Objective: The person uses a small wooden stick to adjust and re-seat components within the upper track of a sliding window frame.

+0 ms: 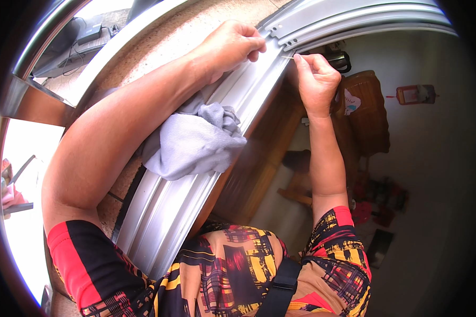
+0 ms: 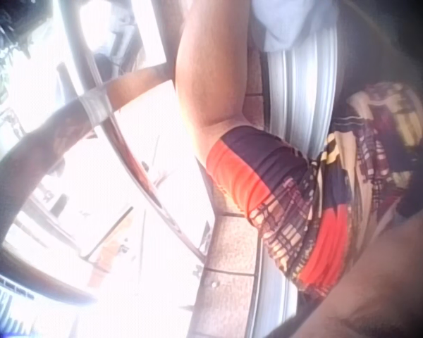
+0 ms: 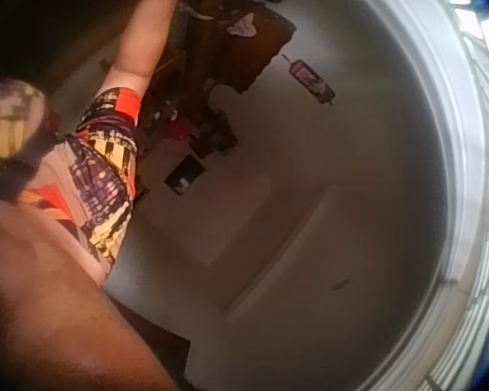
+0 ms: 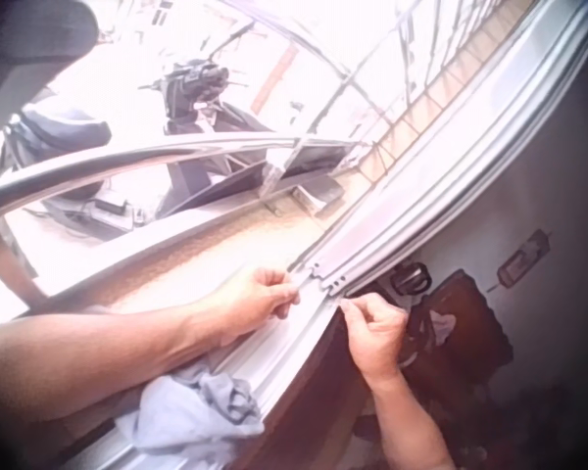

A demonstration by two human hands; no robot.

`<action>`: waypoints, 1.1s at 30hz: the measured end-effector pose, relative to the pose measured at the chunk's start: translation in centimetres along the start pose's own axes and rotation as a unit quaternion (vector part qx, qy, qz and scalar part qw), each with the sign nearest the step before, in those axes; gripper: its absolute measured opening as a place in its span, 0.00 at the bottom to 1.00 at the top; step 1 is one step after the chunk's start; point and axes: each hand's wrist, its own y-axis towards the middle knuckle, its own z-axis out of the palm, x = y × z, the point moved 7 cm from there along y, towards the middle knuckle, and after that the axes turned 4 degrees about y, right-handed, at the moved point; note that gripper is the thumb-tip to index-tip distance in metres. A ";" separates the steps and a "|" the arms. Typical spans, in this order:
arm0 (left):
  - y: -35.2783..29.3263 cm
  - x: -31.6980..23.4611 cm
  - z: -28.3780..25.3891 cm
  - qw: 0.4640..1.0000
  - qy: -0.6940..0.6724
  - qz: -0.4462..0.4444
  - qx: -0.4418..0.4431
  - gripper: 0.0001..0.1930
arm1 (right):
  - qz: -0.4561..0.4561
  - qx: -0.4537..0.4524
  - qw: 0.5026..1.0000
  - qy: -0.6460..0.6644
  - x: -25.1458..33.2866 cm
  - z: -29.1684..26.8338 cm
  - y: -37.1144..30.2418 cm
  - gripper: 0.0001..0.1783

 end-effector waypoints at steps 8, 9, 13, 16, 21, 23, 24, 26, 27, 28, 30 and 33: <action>-0.2 -0.3 0.1 1.000 -0.008 0.011 0.004 0.09 | 0.009 -0.035 0.999 0.008 -0.5 0.0 0.4 0.04; -0.2 -0.3 0.1 1.000 -0.010 0.013 0.006 0.09 | 0.006 -0.036 0.999 0.009 -0.4 0.2 0.4 0.04; 0.0 -0.1 0.1 1.000 -0.003 0.009 0.004 0.09 | 0.042 -0.021 0.999 0.026 -0.5 0.1 0.1 0.05; 0.0 -0.1 0.1 1.000 0.000 0.004 0.001 0.09 | 0.070 -0.008 0.996 0.045 -0.1 0.0 -0.1 0.06; -0.2 -0.1 -0.2 1.000 0.000 0.002 0.002 0.08 | 0.068 -0.015 0.997 0.033 0.7 -0.5 0.2 0.06; -0.1 0.0 -0.3 1.000 0.005 0.009 -0.003 0.08 | 0.028 -0.021 0.999 -0.002 0.7 -0.3 0.6 0.06; -0.1 -0.1 -0.2 1.000 0.000 0.010 -0.001 0.08 | 0.005 -0.019 1.000 -0.015 0.6 0.0 0.8 0.06; -0.3 -0.2 -0.2 1.000 -0.011 0.012 0.004 0.08 | -0.006 -0.012 0.999 -0.039 0.1 0.4 0.8 0.06; -0.3 -0.2 -0.2 1.000 -0.010 0.008 0.005 0.08 | -0.005 -0.014 0.999 -0.037 0.0 0.4 0.7 0.06; -0.2 -0.1 -0.1 1.000 -0.009 0.005 0.006 0.08 | -0.004 -0.015 0.999 -0.036 0.1 0.5 0.6 0.06; -0.2 0.0 0.0 1.000 -0.007 0.001 0.006 0.08 | -0.002 -0.016 0.999 -0.036 0.3 0.4 0.4 0.07; -0.1 0.0 0.0 1.000 -0.004 0.003 0.006 0.08 | -0.004 -0.012 1.000 -0.028 0.3 0.4 0.2 0.06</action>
